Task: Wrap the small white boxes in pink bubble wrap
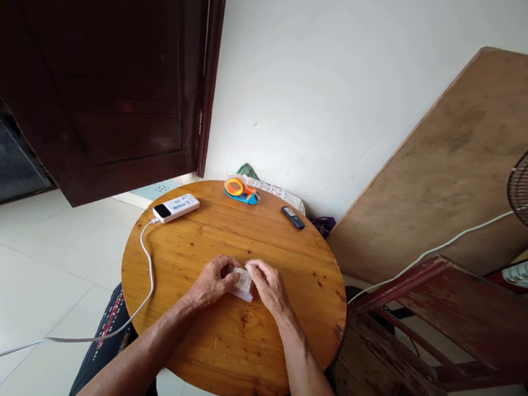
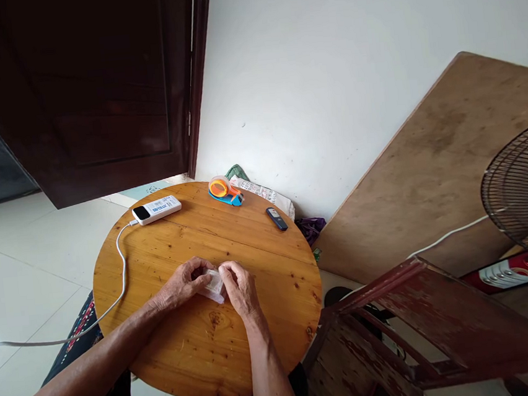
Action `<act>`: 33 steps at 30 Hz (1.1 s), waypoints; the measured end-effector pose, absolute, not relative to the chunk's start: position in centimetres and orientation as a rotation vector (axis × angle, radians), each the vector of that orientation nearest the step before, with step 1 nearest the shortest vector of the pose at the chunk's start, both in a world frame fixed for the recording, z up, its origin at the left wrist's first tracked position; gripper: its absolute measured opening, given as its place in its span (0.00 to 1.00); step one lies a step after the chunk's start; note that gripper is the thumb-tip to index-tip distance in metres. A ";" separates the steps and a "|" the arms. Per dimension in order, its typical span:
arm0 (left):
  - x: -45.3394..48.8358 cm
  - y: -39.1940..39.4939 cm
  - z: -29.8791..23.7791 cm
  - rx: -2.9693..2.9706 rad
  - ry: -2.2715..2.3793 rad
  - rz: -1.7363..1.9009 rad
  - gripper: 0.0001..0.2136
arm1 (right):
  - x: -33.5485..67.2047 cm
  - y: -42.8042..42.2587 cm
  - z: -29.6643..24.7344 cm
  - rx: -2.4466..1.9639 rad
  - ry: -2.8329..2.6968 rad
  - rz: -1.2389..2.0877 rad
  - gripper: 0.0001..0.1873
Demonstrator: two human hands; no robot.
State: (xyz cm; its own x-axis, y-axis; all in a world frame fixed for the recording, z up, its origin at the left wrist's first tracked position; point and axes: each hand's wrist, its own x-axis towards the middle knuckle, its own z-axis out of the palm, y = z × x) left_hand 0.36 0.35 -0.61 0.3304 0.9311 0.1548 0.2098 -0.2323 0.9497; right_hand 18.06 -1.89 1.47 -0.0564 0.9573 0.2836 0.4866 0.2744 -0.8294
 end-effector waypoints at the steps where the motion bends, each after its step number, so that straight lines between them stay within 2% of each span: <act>1: 0.4 0.3 -0.6 1.666 1.036 0.979 0.13 | 18.1 -1.9 1.5 -1.348 -1.670 0.688 0.14; 10: 0.4 0.3 -0.4 1.684 1.047 0.993 0.11 | 18.3 -1.9 1.9 -1.306 -1.696 0.774 0.10; 16: 0.3 0.2 -0.3 1.679 1.059 0.972 0.12 | 18.8 -2.1 1.9 -1.305 -1.743 0.841 0.18; 18: 0.3 0.2 -0.3 1.683 1.060 0.971 0.12 | 18.7 -1.9 1.6 -1.342 -1.707 0.803 0.15; 21: 0.4 0.3 -0.5 1.690 1.059 0.979 0.12 | 18.4 -1.6 1.1 -1.314 -1.665 0.695 0.07; 29: 0.5 0.4 -1.2 1.619 1.039 1.007 0.15 | 17.8 -1.7 0.9 -1.152 -1.717 0.463 0.08; 33: 0.7 0.3 -1.3 1.580 1.025 1.023 0.16 | 17.8 -1.9 1.3 -1.122 -1.798 0.458 0.07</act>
State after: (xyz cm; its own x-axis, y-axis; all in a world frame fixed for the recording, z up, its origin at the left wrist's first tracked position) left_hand 0.67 0.33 -1.31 0.2966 0.9446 0.1406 0.1424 -0.1894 0.9715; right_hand 17.82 -1.92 1.32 -0.1444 0.8451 0.5148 0.4959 0.5120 -0.7014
